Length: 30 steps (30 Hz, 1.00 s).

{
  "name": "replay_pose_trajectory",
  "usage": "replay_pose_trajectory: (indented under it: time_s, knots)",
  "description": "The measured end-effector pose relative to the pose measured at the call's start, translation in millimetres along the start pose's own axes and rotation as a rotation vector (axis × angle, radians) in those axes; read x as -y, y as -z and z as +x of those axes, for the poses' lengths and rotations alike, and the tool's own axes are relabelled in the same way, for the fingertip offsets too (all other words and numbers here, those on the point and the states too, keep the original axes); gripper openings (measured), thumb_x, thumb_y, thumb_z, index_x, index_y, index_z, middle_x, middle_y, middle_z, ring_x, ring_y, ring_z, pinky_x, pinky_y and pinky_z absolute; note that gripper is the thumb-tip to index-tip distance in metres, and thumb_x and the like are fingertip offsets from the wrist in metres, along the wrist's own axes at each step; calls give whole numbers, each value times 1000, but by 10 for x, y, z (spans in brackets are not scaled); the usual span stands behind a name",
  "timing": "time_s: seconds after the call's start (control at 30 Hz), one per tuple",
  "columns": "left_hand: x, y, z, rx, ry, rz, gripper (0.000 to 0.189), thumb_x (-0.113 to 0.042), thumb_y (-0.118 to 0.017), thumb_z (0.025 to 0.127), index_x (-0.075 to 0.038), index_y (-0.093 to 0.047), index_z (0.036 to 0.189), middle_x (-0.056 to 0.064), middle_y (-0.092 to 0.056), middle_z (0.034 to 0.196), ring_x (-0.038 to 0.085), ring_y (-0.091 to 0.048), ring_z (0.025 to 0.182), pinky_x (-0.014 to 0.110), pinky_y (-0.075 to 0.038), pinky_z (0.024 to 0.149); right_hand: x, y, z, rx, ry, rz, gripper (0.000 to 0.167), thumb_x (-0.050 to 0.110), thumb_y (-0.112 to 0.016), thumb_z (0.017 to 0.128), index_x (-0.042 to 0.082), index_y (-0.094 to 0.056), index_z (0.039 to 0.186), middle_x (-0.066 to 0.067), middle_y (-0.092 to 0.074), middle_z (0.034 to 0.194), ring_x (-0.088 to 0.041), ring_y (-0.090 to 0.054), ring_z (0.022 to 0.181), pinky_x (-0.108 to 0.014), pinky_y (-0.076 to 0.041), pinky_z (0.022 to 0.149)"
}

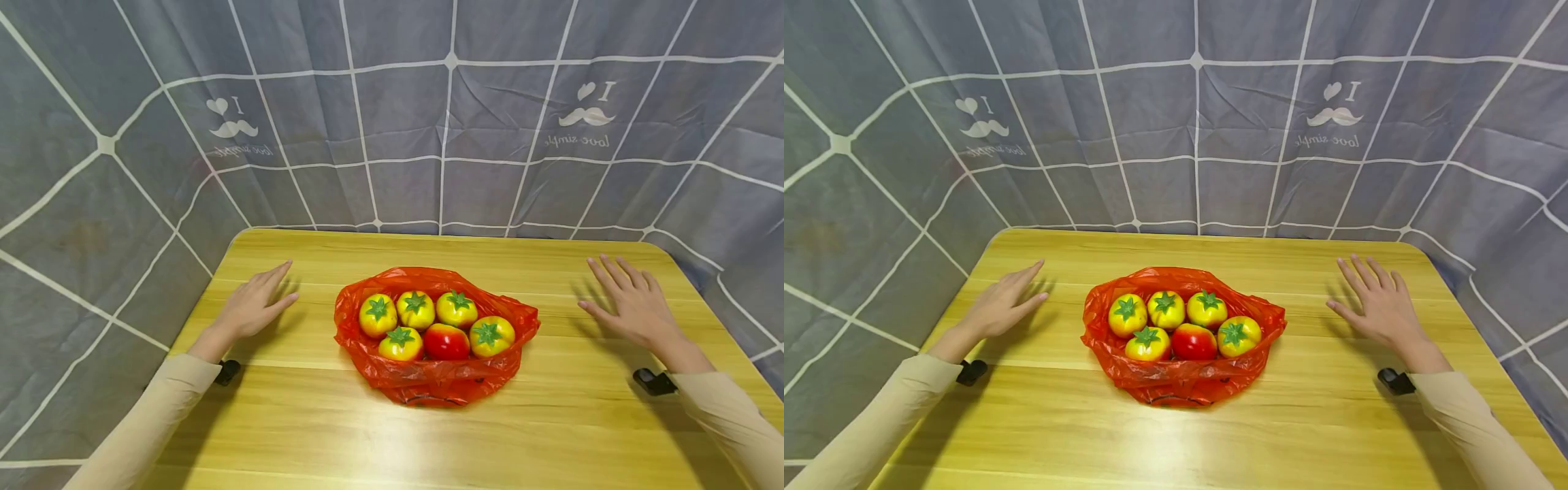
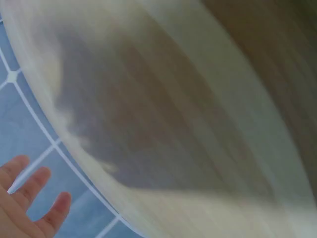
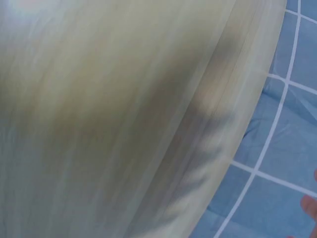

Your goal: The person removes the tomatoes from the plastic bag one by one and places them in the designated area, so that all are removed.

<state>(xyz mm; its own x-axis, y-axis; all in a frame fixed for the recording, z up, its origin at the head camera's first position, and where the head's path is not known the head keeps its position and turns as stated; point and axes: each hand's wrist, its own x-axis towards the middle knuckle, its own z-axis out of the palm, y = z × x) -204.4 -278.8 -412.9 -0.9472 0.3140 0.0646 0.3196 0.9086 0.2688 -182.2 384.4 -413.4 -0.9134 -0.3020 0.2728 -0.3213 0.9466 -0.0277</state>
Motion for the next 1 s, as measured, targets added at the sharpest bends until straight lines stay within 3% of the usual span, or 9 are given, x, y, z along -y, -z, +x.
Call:
replay_pose_trajectory:
  time_s: [0.37,0.57,0.77,1.0]
  knots:
    - [-232,-12,-15,-36,-10,-87,70,-48,-43,99,-11,-22,154,23,-35,151,45,-36,135,61,-29,108,107,44,24,-76,26,51,86,54,-61,84,23,-21,154,-17,-35,152,-44,-30,134,-64,-23,102]
    - [-354,-74,-5,-29,5,-172,69,-49,-43,98,-14,-22,154,19,-34,153,43,-34,138,61,-28,109,184,76,48,-110,52,60,86,55,-62,84,24,-23,154,-16,-39,149,-43,-32,133,-64,-24,99]
    - [-446,-153,7,-54,2,-258,67,-47,-45,99,-16,-23,154,17,-38,151,39,-41,134,62,-32,106,325,118,101,-150,75,109,87,54,-68,79,20,-32,151,-15,-45,146,-42,-36,130,-64,-27,98]
    - [-555,-230,0,-99,-21,-276,67,-47,-51,96,-15,-30,151,13,-41,150,36,-51,124,59,-41,99,463,122,114,-230,120,156,85,54,-71,76,17,-41,146,-18,-52,138,-44,-40,126,-65,-30,96]
